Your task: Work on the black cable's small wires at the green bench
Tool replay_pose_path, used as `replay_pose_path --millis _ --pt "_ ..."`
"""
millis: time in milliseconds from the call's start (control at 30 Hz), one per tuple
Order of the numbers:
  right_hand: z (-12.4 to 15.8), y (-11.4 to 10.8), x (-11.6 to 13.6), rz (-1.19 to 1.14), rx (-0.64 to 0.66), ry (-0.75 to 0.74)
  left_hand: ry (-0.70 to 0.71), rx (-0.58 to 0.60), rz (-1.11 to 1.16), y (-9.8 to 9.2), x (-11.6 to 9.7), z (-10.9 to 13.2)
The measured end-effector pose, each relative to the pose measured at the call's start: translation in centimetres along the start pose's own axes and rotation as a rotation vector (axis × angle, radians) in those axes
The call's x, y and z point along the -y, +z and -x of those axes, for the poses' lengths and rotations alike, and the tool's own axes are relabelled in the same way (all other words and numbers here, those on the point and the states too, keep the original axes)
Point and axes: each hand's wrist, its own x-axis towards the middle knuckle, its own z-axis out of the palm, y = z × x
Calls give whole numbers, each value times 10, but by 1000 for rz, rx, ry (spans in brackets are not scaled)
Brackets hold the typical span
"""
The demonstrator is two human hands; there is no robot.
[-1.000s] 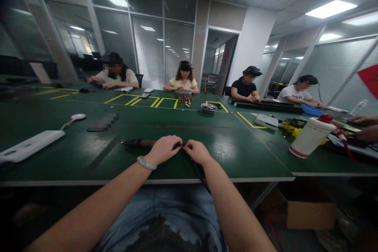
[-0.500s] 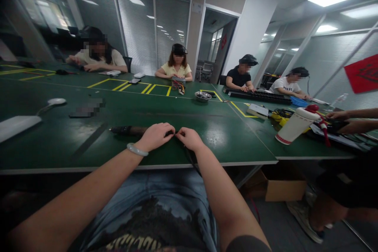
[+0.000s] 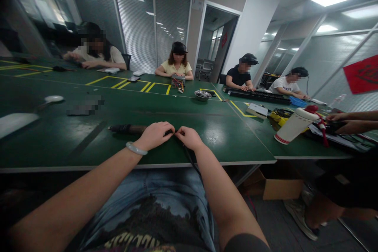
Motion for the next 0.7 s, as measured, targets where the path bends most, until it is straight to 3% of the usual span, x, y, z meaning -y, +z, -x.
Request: replay_pose_path --millis 700 --pt "1 0 0 -16 -1 -17 2 -25 -9 1 2 0"
